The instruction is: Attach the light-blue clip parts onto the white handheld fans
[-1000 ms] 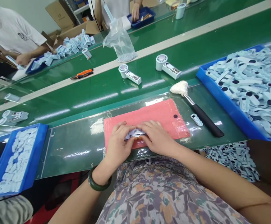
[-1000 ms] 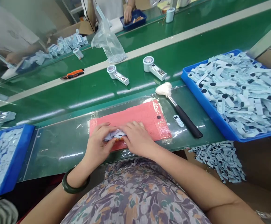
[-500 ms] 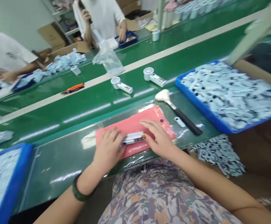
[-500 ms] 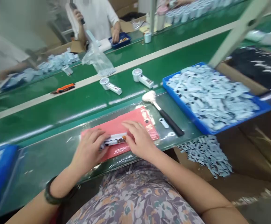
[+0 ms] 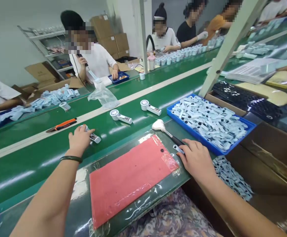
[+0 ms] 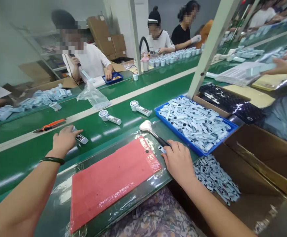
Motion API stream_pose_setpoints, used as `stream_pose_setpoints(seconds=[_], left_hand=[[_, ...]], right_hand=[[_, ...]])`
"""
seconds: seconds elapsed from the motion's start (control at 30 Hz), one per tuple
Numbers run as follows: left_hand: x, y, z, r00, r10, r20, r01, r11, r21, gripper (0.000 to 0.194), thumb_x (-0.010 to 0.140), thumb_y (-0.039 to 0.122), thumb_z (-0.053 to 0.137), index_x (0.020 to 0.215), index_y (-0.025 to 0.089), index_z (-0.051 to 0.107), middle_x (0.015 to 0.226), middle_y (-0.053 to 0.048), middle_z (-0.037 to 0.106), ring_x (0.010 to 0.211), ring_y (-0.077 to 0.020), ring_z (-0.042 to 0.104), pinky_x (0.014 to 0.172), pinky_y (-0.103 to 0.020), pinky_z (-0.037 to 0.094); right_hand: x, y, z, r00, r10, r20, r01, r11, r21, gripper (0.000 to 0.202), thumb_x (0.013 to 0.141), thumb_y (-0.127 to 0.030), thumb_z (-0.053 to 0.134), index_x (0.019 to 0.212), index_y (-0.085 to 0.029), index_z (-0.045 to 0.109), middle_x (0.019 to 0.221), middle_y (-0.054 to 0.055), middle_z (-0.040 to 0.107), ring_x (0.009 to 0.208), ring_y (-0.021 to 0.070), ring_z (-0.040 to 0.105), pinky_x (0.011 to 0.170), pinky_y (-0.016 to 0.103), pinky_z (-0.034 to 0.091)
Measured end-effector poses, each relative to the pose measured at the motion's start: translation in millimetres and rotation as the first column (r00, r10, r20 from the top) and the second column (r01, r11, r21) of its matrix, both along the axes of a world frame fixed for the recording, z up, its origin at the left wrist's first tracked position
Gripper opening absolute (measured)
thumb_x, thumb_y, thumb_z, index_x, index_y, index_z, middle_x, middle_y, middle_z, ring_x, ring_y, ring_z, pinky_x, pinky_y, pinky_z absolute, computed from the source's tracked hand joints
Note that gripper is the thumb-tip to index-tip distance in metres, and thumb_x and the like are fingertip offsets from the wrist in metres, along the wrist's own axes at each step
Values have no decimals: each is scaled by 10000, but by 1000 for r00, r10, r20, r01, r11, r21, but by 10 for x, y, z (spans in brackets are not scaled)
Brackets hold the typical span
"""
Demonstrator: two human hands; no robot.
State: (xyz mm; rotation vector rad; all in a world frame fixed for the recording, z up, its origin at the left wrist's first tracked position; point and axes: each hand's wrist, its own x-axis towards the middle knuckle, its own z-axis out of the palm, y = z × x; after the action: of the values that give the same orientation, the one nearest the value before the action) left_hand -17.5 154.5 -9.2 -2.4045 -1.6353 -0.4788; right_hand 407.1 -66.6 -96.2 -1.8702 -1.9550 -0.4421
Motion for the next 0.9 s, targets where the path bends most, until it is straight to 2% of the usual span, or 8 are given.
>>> stream_pose_setpoints(seconds=[0.1,0.23,0.3,0.4,0.57,0.7,0.8,0.9], left_hand=[[134,-207,-206,999,31,-19,-31,999,15,367,916,151,461,1135,195,753,1366,-239,624,1424,-492,437,1020,-854,338],[552,-896,-549,956,-271,108,279,958,-63,413,957,227,483,1328,243,664,1444,-153,605,1421,-343,502,1119,-628,474],[738,-1241,-699,905,-394,160,415,901,-126,421,994,261,467,1387,272,618,1511,-113,561,1430,-286,505,1126,-542,508],[870,-1527,-833,873,-459,163,482,863,-151,394,996,285,496,1362,325,637,1513,-64,568,1435,-286,506,1147,-563,488],[842,-1493,-877,882,-395,259,433,895,-109,379,991,285,506,1337,304,660,1451,-66,625,1351,-267,593,1087,-477,561],[853,-1460,-875,875,-416,246,445,893,-74,368,992,270,484,1296,315,686,1411,-50,655,1313,-258,623,1080,-477,568],[874,-1476,-867,877,-426,221,448,892,-60,373,985,252,489,1293,315,690,1412,-49,655,1300,-258,633,1087,-479,565],[865,-1477,-871,885,-416,209,434,900,-48,379,976,240,498,1291,317,694,1409,-47,659,1287,-261,644,1056,-472,587]], right_hand=[[-9,22,-17,1000,28,-12,-27,998,64,193,1026,-185,479,961,-170,660,1215,137,647,1067,322,558,824,453,393],[-187,143,19,960,201,-194,-182,977,112,186,1053,-191,459,1018,-187,642,1135,88,680,1043,263,601,877,425,392],[-395,253,46,918,292,-270,-296,955,26,163,1039,-165,481,1037,-189,643,1057,73,685,994,246,612,854,402,402],[-767,416,56,885,366,-286,-417,898,-139,85,994,-151,579,1000,-186,655,984,62,666,930,245,604,821,386,431],[-1120,466,57,867,426,-259,-479,856,-194,116,941,-206,715,1046,-197,667,1078,52,643,993,221,601,844,342,494],[-902,633,325,886,396,-240,-447,866,-223,261,936,-253,755,1180,-218,669,1255,57,621,1144,201,583,963,318,499],[-520,1142,658,962,222,-161,-256,936,-240,248,1032,-221,607,1274,-182,641,1345,112,589,1234,245,542,1051,420,465],[-171,1794,905,999,1,-48,-15,962,-274,315,1004,-213,661,1300,-116,611,1344,164,576,1309,322,489,1119,548,403]])
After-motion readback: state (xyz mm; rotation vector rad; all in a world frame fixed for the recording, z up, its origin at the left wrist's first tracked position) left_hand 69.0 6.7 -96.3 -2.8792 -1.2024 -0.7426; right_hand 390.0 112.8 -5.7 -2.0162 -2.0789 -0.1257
